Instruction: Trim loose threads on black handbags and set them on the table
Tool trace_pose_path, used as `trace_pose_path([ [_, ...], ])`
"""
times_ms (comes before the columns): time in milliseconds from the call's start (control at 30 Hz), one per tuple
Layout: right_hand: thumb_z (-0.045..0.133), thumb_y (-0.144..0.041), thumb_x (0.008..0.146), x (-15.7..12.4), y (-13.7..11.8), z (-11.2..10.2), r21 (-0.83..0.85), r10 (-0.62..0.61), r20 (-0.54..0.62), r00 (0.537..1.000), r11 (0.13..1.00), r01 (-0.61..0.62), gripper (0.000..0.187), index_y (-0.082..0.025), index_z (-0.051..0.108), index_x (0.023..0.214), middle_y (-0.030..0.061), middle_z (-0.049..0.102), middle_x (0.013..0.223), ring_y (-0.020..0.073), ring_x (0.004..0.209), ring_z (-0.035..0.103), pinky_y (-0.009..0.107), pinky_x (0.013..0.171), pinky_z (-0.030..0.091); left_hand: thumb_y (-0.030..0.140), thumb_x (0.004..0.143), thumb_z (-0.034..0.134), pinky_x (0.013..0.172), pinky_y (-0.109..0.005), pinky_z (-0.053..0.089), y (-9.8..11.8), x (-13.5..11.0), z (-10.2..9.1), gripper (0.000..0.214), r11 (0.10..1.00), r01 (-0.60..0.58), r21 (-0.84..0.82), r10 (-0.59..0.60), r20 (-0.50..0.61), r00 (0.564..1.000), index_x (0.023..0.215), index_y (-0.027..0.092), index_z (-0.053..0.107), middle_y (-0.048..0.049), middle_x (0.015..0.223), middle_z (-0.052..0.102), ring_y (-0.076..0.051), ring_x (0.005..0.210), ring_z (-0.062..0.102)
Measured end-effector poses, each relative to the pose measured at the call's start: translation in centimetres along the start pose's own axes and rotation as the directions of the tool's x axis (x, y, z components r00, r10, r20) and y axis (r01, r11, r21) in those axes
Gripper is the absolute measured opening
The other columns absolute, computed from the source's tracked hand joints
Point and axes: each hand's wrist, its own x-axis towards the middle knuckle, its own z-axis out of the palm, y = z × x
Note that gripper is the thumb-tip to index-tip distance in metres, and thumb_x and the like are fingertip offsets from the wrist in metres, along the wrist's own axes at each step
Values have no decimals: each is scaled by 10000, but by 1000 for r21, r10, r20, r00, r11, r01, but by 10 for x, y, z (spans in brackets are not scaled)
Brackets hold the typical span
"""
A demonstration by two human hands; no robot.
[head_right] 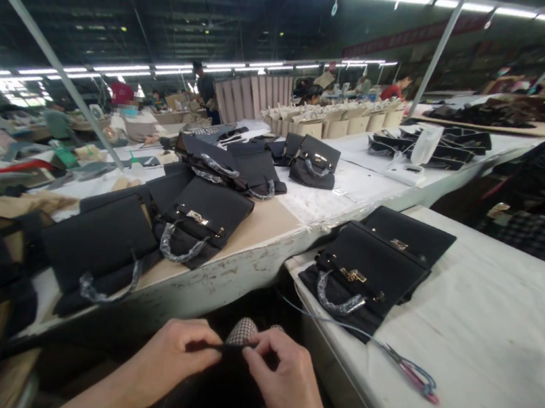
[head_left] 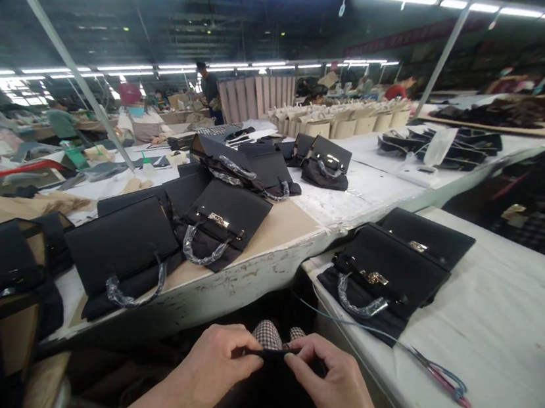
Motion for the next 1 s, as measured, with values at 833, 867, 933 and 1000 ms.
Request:
trace_pose_path([
  [833, 693, -181, 759, 7, 3, -1, 106, 72, -45, 996, 992, -67, 251, -237, 449, 761, -25, 718, 787, 187, 784, 680, 291, 734, 479, 253, 837, 622, 626, -235, 337, 5, 18, 7, 126, 988, -149, 36, 142, 154, 978, 837, 212, 742, 43, 712, 614, -131, 680, 532],
  [867, 709, -173, 750, 9, 4, -3, 152, 78, -33, 996, 986, -72, 291, -242, 428, 785, -33, 721, 791, 182, 781, 679, 287, 736, 481, 237, 845, 604, 644, -236, 342, 7, 21, 7, 147, 982, -183, 37, 174, 173, 969, 802, 203, 741, 33, 741, 629, -136, 708, 545],
  [933, 735, -168, 734, 13, 8, -7, 229, 108, 30, 994, 967, -112, 332, -241, 418, 801, -33, 736, 809, 182, 790, 682, 283, 737, 484, 216, 850, 582, 647, -237, 344, 9, 26, 8, 178, 980, -200, 10, 194, 204, 960, 758, 186, 731, 24, 742, 628, -138, 715, 551],
  [1000, 728, -162, 738, 16, 10, -16, 258, 137, 129, 982, 952, -167, 295, -232, 472, 867, -20, 756, 846, 189, 807, 684, 278, 725, 484, 217, 841, 593, 639, -235, 346, 8, 30, 8, 169, 983, -180, -34, 183, 212, 960, 739, 175, 722, 27, 721, 606, -134, 706, 546],
])
